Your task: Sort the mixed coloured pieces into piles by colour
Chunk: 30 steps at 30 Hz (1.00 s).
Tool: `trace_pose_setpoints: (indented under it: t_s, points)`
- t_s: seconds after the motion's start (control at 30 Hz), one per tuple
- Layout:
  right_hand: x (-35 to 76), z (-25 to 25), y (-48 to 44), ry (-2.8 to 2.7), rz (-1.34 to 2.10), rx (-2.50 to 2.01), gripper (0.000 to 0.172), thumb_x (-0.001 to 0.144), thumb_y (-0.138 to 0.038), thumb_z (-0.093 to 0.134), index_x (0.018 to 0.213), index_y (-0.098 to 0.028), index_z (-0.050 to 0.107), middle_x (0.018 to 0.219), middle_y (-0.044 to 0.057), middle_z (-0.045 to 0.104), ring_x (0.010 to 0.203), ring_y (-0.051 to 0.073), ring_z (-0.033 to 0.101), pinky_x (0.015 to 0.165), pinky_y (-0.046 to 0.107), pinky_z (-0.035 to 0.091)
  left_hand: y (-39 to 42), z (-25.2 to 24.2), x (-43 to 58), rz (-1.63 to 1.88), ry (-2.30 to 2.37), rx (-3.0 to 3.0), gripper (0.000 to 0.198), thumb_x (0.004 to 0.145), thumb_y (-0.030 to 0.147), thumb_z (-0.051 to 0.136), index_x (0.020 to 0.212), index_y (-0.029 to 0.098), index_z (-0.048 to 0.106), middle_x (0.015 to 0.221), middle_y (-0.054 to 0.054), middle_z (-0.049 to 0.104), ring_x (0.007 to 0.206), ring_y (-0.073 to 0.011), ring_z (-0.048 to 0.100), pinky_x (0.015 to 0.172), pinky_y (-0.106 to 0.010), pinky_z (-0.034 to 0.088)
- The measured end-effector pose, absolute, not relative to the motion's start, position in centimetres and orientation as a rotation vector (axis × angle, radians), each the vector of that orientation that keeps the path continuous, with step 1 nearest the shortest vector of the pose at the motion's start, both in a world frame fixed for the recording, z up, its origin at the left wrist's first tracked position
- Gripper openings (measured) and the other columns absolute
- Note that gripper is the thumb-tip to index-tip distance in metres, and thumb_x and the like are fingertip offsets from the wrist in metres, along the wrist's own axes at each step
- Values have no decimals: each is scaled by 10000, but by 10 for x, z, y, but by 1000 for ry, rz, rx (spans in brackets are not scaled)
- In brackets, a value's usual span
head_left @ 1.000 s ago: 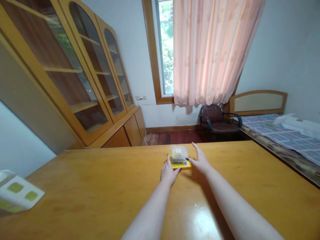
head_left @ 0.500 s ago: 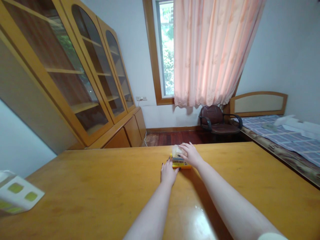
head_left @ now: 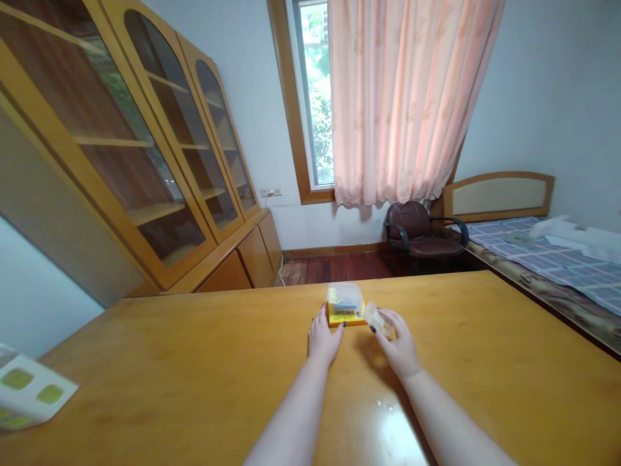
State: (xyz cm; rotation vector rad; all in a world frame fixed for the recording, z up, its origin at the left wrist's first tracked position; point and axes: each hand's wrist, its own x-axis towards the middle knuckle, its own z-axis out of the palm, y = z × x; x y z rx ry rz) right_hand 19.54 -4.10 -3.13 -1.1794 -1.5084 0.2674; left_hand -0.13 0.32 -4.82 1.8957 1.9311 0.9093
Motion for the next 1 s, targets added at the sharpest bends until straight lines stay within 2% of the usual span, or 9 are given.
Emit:
trace_pose_setpoints:
  t_s: [0.13, 0.23, 0.3, 0.43, 0.53, 0.67, 0.73, 0.87, 1.0]
  points:
    - [202, -27, -42, -1485, 302, -1163, 327, 784, -358, 559, 1072, -204, 575, 1095, 113, 593, 1049, 255, 538, 940, 440, 426, -2, -46, -10, 1107, 1837, 1829, 660, 774, 330, 532, 1364, 145, 299, 1378, -134, 418, 1274, -227, 383, 1069, -345, 297]
    - [200, -27, -43, -1496, 385, -1116, 301, 791, -374, 542, 1036, -209, 597, 1053, 106, 606, 1011, 252, 552, 898, 416, 447, -17, -43, -13, 1349, 1785, 1763, 506, 845, 294, 410, 1332, 182, 331, 1311, -112, 480, 1214, -202, 448, 1046, -360, 338]
    - [195, -28, -44, -1566, 476, -1056, 281, 799, -380, 534, 1011, -212, 612, 1012, 95, 619, 974, 241, 568, 863, 388, 459, -32, -42, -11, 1412, 1714, 1851, 451, 868, 307, 365, 1303, 191, 375, 1294, -110, 491, 1200, -212, 455, 1056, -385, 325]
    - [181, -30, -44, -1764, 678, -1021, 238, 816, -359, 504, 935, -197, 632, 912, 72, 643, 868, 213, 592, 781, 337, 467, -55, -35, 2, 1119, 1311, 2066, 460, 872, 357, 413, 1306, 205, 404, 1304, -97, 492, 1177, -216, 471, 1034, -384, 358]
    - [175, -31, -41, -1748, 739, -1165, 195, 796, -326, 500, 860, -178, 609, 818, 50, 642, 778, 204, 590, 722, 324, 462, -56, -26, 9, 899, 1135, 2023, 390, 859, 339, 456, 1231, 228, 500, 1243, -75, 554, 1144, -213, 500, 1017, -385, 376]
    - [172, -33, -39, -1638, 746, -1235, 234, 740, -313, 567, 930, -176, 554, 837, 44, 630, 777, 206, 587, 727, 328, 466, -51, -16, 11, 869, 1009, 1850, 331, 851, 344, 483, 1146, 211, 550, 1185, -74, 593, 1093, -207, 538, 980, -367, 408]
    - [171, -34, -38, -1615, 764, -1196, 275, 732, -328, 589, 959, -178, 544, 875, 57, 625, 806, 212, 589, 748, 335, 470, -50, -16, 12, 857, 948, 1782, 350, 854, 320, 478, 1183, 205, 510, 1201, -74, 586, 1083, -196, 548, 969, -358, 418]
    - [169, -40, -35, -1582, 838, -1121, 370, 755, -429, 569, 1032, -184, 551, 959, 95, 627, 869, 239, 599, 782, 362, 479, -45, -25, 12, 815, 1049, 1767, 576, 775, 206, 539, 1329, 208, 380, 1300, -83, 520, 1157, -205, 499, 1025, -373, 369]
    - [169, -43, -32, -1610, 950, -1018, 431, 795, -500, 505, 1094, -194, 560, 1025, 102, 634, 957, 263, 593, 839, 391, 466, -39, -33, 8, 860, 1214, 1896, 632, 720, 187, 570, 1332, 245, 422, 1345, -64, 475, 1237, -237, 409, 1087, -407, 287]
